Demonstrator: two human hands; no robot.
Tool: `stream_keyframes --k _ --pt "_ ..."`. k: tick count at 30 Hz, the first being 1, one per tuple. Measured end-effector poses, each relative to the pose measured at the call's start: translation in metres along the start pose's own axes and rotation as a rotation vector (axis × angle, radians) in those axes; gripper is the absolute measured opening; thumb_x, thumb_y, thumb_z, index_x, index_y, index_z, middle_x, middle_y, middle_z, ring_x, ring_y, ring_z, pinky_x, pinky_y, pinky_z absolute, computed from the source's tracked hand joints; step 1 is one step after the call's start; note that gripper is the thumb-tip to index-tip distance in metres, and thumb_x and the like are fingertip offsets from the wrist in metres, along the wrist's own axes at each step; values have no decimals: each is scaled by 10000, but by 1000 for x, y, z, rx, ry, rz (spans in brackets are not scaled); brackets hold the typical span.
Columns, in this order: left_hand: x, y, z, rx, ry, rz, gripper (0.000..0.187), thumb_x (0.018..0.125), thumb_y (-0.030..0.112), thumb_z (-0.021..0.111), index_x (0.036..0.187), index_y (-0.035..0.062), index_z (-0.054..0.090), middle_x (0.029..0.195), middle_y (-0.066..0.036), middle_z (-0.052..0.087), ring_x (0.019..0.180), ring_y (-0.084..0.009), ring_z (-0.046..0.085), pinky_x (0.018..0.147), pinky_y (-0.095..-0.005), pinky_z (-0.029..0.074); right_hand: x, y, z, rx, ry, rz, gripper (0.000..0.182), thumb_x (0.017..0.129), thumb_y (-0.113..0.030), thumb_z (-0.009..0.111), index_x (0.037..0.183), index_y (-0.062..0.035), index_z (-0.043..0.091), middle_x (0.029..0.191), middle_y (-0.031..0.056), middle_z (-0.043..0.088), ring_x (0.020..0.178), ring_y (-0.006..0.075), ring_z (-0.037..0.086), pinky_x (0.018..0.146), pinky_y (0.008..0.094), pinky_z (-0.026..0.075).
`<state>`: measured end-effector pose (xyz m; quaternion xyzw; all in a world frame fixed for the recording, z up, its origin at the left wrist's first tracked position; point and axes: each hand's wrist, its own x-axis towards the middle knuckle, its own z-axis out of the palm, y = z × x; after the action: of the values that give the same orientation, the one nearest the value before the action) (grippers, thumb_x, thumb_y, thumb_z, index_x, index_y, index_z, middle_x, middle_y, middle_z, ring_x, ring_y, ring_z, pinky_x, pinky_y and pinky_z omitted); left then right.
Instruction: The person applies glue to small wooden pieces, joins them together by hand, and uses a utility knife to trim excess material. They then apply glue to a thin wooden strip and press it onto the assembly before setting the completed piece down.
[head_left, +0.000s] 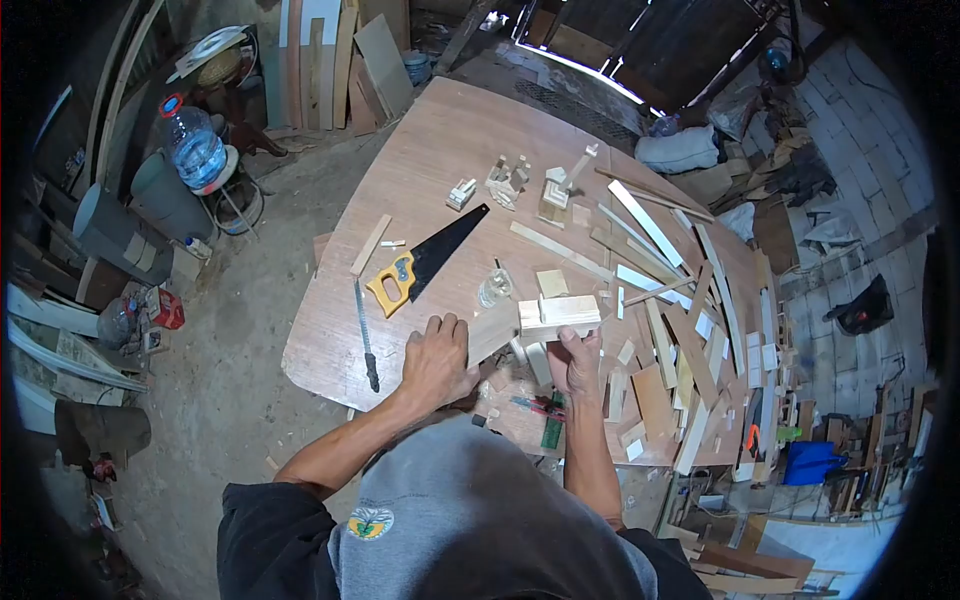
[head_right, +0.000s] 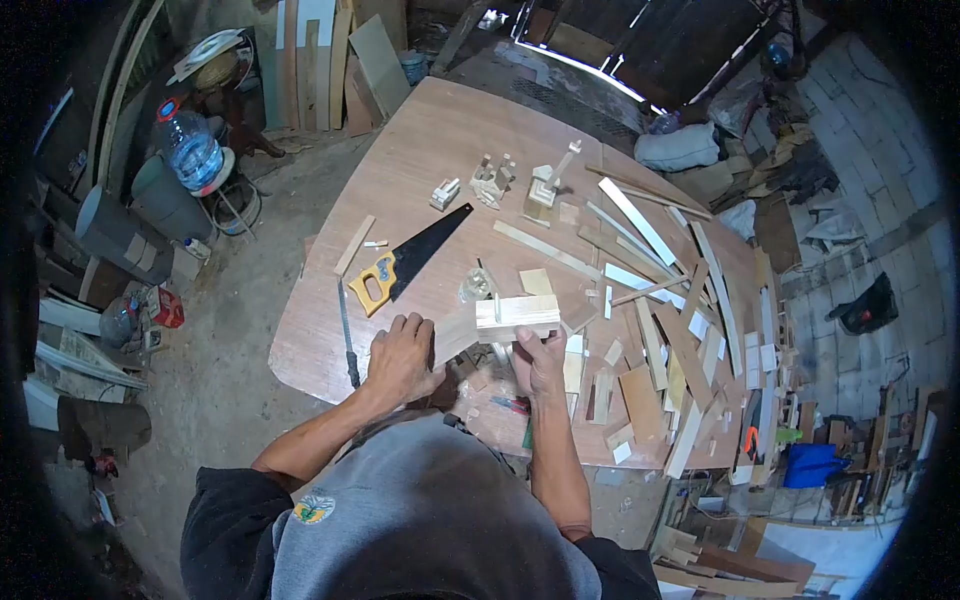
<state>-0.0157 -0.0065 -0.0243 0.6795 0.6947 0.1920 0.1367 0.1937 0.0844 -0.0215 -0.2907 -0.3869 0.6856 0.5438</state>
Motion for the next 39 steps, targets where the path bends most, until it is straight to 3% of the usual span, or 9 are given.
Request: stream_keyframes --k 3,13,19,21,23,26,34,36,39 --pt "-2 2 2 -11 -31 -13 610 667 310 798 1129 -31 594 1095 -156 571 1073 -321 565 795 -484 532 2 4 -11 145 -58 40 612 830 -97 781 1358 -70 472 1261 75 604 1194 249 587 1078 476 445" --pt "-7 1 8 -12 -85 -60 615 666 302 787 1137 -41 592 1092 -166 567 1076 -334 559 796 -490 518 5 1 -2 370 54 185 579 856 -195 777 1351 -79 501 1284 83 601 1242 273 557 1118 459 408" --pt "-12 3 5 -42 -86 -87 622 658 292 783 1149 -38 590 1079 -167 559 1049 -337 553 803 -486 498 3 7 -8 333 22 169 606 816 -92 790 1336 -26 488 1254 104 605 1196 256 585 1114 445 413" --pt "-15 6 5 -33 -50 -94 629 660 284 780 1164 -37 584 1087 -164 559 1049 -335 549 809 -478 494 2 5 -14 87 -108 151 546 805 -59 784 1289 -8 536 1197 103 636 1146 236 609 1078 401 437" --pt "-18 10 8 -18 11 -82 583 660 269 780 1121 -28 580 1058 -152 552 1019 -319 554 774 -465 493 -2 -4 -8 -26 -102 121 531 787 -60 803 1259 9 571 1156 101 664 1101 213 632 1021 358 471" --pt "-20 16 13 0 96 -57 546 664 254 778 1090 -18 573 1032 -138 542 993 -301 555 743 -453 489 -1 -13 -10 -360 -177 104 614 748 -74 839 1290 24 569 1180 100 676 1085 172 643 978 328 490" --pt "-23 34 16 -7 112 -56 550 684 269 777 1112 -8 571 1039 -130 532 998 -294 542 759 -447 474 -7 -28 -17 -593 -253 6 577 768 -52 818 1284 31 573 1166 98 681 1094 171 640 986 331 487" --pt "-22 38 19 -29 61 -82 625 701 267 783 1207 -31 570 1101 -150 548 1031 -317 543 781 -457 473 -10 -29 -21 -631 -259 -30 567 773 -52 815 1281 27 575 1162 101 682 1094 172 640 978 330 491" --pt "-21 45 23 -42 57 -74 630 704 270 787 1210 -32 564 1102 -151 544 1036 -315 542 785 -452 476 -15 -28 -26 -796 -223 -32 534 783 -55 808 1264 12 585 1147 106 685 1077 171 647 949 324 503"
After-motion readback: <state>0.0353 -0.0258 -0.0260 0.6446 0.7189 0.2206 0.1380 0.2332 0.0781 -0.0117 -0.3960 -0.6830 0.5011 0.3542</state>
